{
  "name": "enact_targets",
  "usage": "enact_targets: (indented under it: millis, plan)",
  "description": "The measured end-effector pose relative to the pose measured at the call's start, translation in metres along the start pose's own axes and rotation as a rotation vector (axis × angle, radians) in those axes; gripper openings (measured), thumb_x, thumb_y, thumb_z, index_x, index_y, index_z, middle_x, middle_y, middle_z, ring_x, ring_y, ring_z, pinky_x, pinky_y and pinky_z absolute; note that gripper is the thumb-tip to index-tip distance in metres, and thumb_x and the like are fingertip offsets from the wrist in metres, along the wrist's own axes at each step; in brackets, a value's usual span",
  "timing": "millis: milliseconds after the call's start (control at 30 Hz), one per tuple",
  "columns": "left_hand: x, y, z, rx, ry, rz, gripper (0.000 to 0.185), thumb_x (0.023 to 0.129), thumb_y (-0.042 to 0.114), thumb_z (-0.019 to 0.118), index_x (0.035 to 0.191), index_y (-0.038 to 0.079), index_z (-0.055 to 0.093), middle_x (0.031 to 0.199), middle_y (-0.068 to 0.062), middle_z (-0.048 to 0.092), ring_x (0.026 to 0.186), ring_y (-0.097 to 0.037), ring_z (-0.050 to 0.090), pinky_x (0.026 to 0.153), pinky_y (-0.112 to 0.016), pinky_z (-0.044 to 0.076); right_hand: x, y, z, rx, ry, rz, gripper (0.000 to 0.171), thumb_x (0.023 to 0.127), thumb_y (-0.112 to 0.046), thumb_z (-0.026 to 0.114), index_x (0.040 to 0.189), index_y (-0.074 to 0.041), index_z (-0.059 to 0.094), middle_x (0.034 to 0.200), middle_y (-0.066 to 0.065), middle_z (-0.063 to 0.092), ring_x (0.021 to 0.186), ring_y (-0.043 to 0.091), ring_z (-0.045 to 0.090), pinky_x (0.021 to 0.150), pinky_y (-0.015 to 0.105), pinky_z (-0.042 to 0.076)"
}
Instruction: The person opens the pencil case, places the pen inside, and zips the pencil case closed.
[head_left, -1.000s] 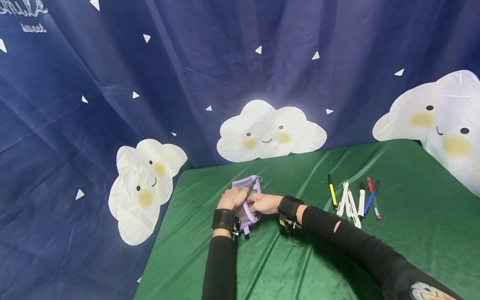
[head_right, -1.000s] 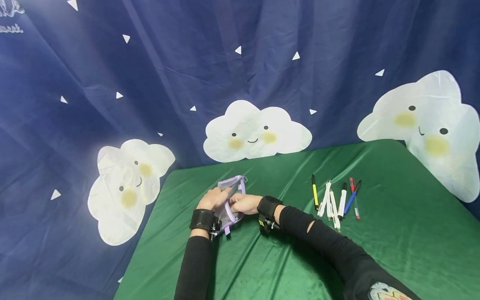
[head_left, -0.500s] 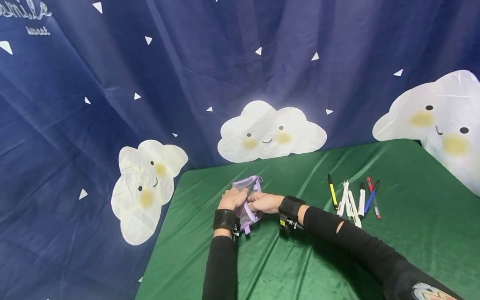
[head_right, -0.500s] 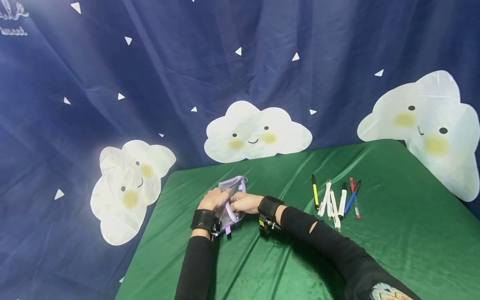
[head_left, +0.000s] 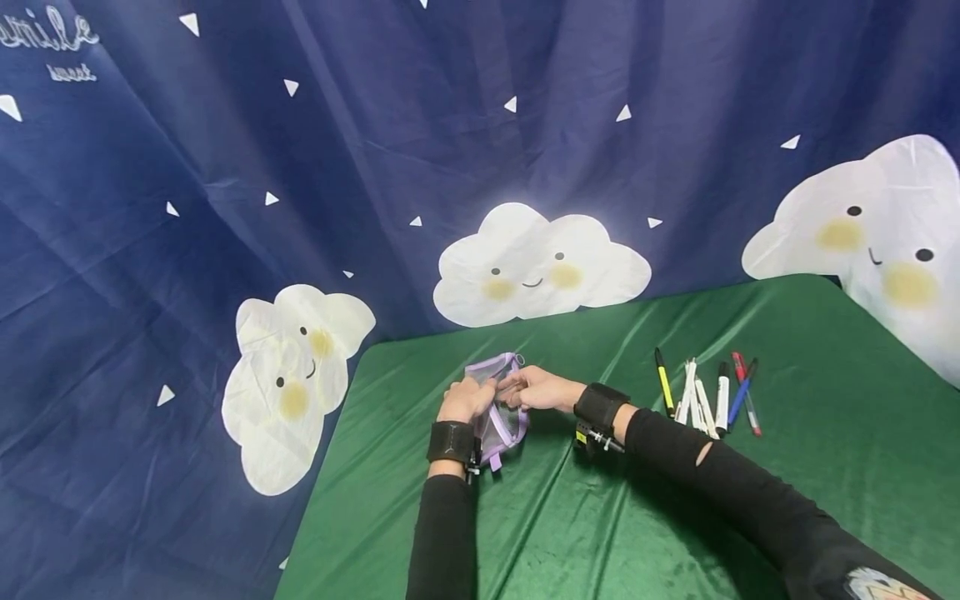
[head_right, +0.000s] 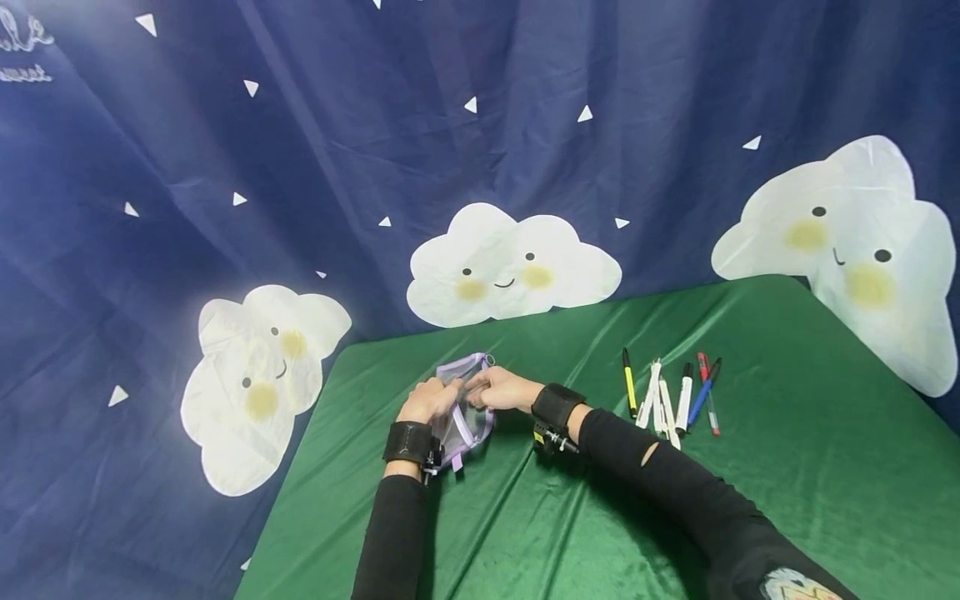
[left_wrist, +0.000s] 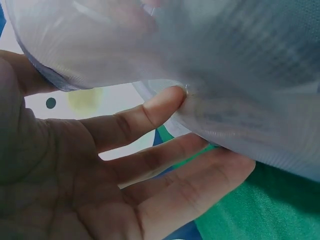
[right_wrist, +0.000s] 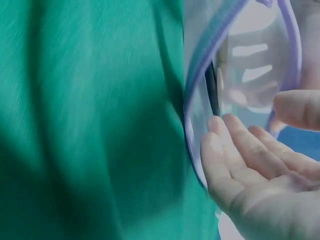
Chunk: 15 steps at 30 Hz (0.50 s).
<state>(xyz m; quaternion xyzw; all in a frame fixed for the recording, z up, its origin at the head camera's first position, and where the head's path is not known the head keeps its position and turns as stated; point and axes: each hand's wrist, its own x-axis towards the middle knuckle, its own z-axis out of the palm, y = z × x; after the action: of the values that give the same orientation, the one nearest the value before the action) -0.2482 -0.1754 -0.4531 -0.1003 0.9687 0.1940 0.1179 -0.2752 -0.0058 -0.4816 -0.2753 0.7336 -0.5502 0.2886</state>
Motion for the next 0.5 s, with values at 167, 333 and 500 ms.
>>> enact_targets:
  millis: [167,333,500]
  plan:
    - [-0.001,0.004,0.002,-0.012,-0.005,-0.027,0.068,0.086,0.054,0.036,0.127,0.002,0.049,0.131,-0.026,0.046,0.117,-0.045,0.043,0.093,-0.056,0.039,-0.013,-0.005,-0.015,-0.124,0.126,0.012,0.04,0.086,-0.002,0.049,0.126,0.001,0.047,0.12,0.024,0.056,0.111,0.032,0.055,0.088,0.035,0.049]
    - [-0.001,0.004,0.001,-0.001,0.006,-0.016,0.067,0.086,0.054,0.036,0.124,0.0,0.051,0.128,-0.026,0.048,0.114,-0.044,0.046,0.09,-0.053,0.042,-0.03,-0.022,-0.033,-0.237,0.233,-0.02,0.034,0.089,-0.008,0.049,0.123,-0.005,0.049,0.116,0.018,0.058,0.106,0.027,0.058,0.086,0.035,0.05]
    - [0.0,0.003,0.002,0.001,0.021,-0.004,0.066,0.085,0.053,0.037,0.119,0.0,0.055,0.125,-0.026,0.051,0.11,-0.043,0.049,0.088,-0.051,0.043,-0.051,-0.04,-0.054,-0.383,0.364,-0.069,0.035,0.087,-0.012,0.053,0.122,-0.01,0.05,0.114,0.009,0.061,0.104,0.024,0.059,0.089,0.039,0.048]
